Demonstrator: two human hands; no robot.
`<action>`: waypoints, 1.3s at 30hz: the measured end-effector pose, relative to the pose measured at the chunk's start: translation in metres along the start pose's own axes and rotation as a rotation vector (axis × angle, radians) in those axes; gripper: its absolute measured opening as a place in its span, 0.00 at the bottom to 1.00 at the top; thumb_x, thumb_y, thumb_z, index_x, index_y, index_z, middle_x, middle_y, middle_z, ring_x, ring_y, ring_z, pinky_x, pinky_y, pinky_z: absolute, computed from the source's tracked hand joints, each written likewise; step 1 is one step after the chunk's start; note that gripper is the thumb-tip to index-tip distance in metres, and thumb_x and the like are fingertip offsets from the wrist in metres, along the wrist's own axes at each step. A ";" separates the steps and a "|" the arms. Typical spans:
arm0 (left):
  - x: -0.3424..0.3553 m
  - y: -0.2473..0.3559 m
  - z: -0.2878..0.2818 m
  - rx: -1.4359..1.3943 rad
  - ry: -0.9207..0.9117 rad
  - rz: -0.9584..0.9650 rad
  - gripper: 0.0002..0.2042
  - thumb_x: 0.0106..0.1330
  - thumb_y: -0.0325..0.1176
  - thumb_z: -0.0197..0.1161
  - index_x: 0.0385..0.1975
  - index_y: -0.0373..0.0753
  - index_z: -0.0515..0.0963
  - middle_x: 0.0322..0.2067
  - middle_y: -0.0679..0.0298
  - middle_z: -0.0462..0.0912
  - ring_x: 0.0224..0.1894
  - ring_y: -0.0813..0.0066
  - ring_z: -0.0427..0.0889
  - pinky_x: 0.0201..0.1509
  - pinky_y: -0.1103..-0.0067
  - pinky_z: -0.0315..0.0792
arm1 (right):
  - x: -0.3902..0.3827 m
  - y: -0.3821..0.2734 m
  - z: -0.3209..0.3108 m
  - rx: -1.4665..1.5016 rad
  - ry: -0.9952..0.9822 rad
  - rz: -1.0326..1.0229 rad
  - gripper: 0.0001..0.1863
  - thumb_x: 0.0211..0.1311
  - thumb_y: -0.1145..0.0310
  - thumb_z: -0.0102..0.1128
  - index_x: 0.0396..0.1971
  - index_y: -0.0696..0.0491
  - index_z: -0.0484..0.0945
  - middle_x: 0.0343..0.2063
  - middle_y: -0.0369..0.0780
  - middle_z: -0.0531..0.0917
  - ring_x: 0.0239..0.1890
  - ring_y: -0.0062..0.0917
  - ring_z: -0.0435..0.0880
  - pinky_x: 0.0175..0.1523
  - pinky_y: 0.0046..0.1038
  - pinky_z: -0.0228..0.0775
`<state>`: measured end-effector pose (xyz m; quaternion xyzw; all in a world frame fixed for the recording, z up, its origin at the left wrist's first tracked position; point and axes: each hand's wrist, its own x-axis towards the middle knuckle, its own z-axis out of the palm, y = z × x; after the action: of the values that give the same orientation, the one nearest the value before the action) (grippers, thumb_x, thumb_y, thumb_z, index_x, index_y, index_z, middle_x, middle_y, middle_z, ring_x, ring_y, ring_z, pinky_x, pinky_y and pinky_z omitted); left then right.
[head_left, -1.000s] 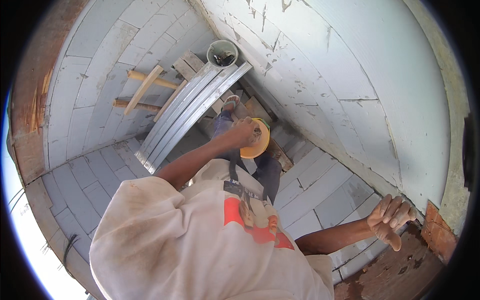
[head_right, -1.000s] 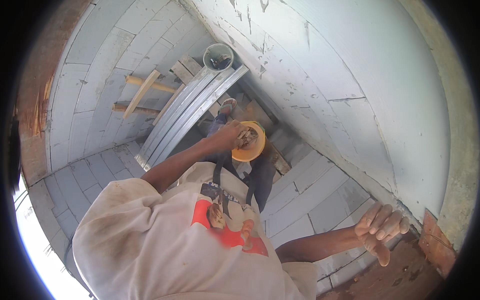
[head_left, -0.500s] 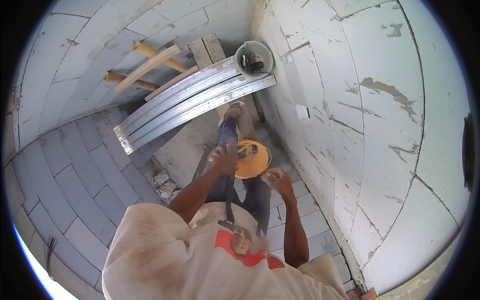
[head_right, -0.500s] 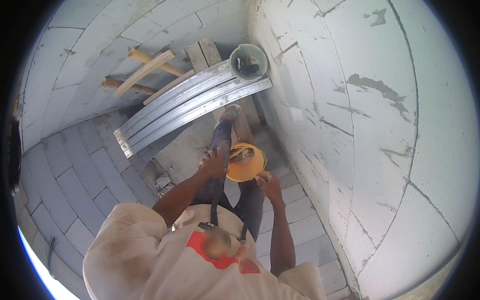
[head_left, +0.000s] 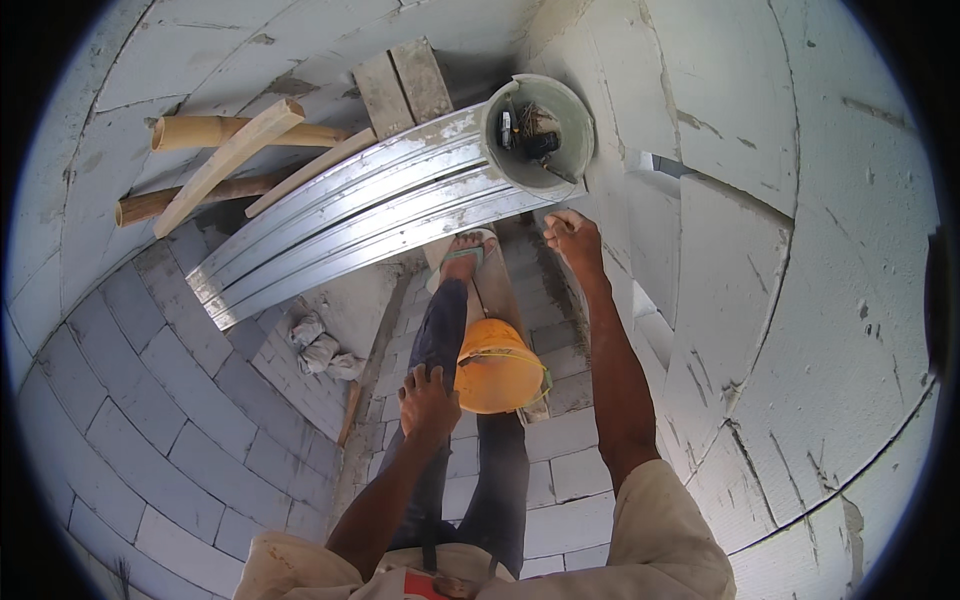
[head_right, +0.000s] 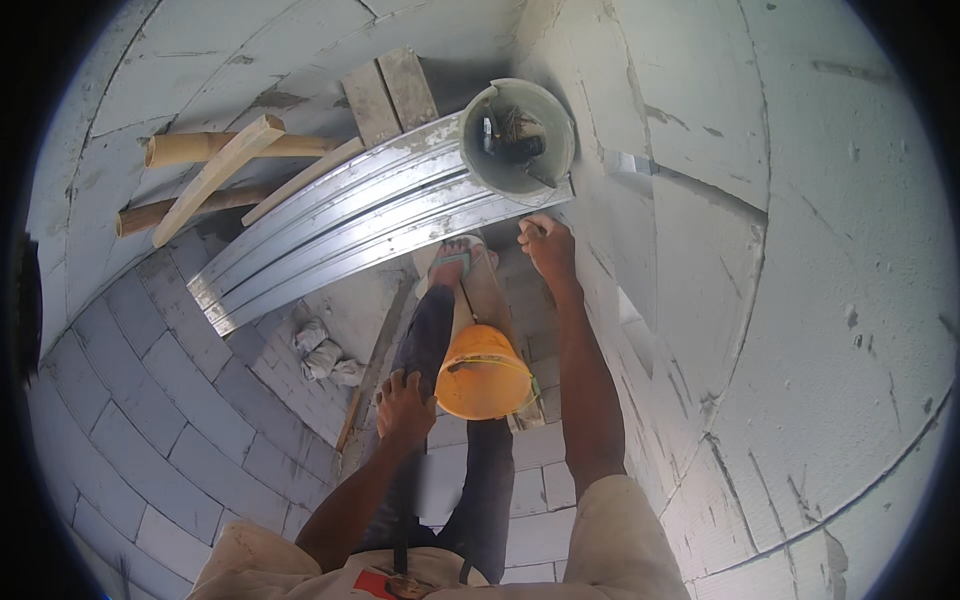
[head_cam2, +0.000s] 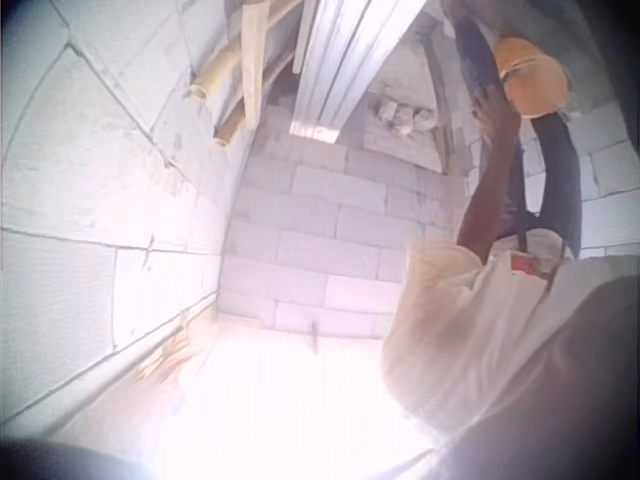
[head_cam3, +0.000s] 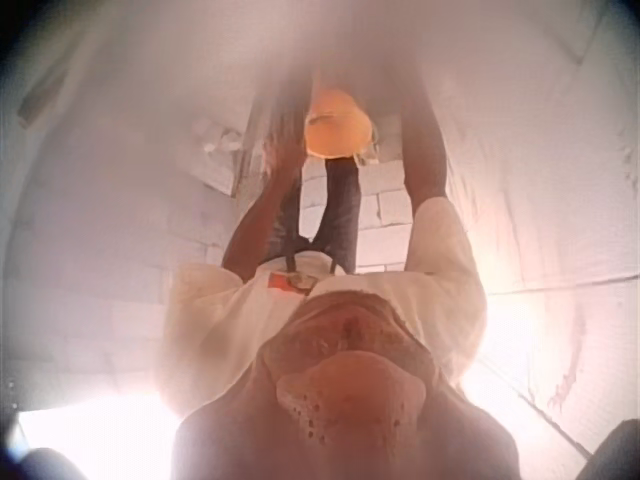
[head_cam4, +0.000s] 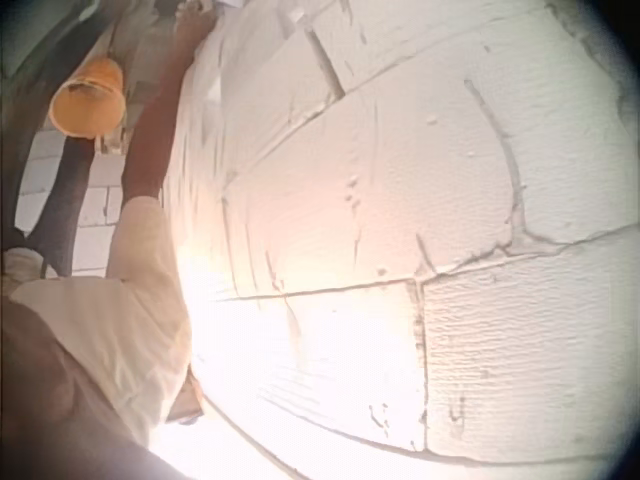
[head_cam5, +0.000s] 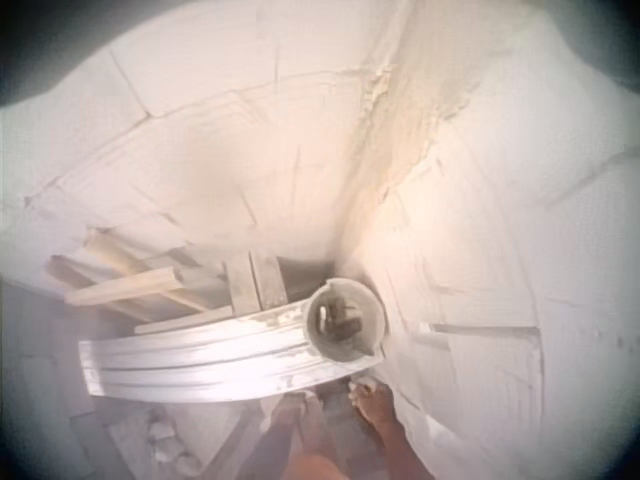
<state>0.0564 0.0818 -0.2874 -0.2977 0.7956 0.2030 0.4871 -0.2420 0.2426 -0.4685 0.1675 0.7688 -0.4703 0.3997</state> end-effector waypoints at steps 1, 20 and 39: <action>0.001 -0.001 -0.002 -0.003 0.009 0.007 0.28 0.67 0.44 0.68 0.65 0.43 0.71 0.67 0.52 0.68 0.70 0.50 0.67 0.73 0.56 0.64 | 0.034 -0.005 0.005 0.074 -0.013 -0.017 0.11 0.71 0.71 0.60 0.46 0.60 0.86 0.30 0.40 0.89 0.27 0.19 0.85 0.34 0.23 0.77; 0.030 -0.023 -0.049 -0.203 0.046 -0.013 0.28 0.60 0.41 0.74 0.61 0.45 0.77 0.65 0.51 0.73 0.65 0.46 0.73 0.70 0.53 0.67 | 0.340 0.006 0.082 -0.675 0.430 -0.267 0.19 0.62 0.61 0.71 0.49 0.55 0.88 0.43 0.49 0.90 0.48 0.46 0.90 0.57 0.42 0.80; 0.026 -0.006 -0.043 -0.187 0.061 -0.022 0.26 0.61 0.40 0.72 0.60 0.44 0.78 0.64 0.52 0.74 0.66 0.47 0.73 0.69 0.53 0.67 | 0.350 0.030 0.068 -0.481 0.440 -0.466 0.17 0.59 0.62 0.74 0.46 0.52 0.89 0.39 0.46 0.91 0.38 0.42 0.91 0.49 0.37 0.81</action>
<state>0.0234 0.0442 -0.2917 -0.3566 0.7841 0.2621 0.4350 -0.4109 0.1578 -0.7727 -0.0130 0.9416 -0.3079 0.1359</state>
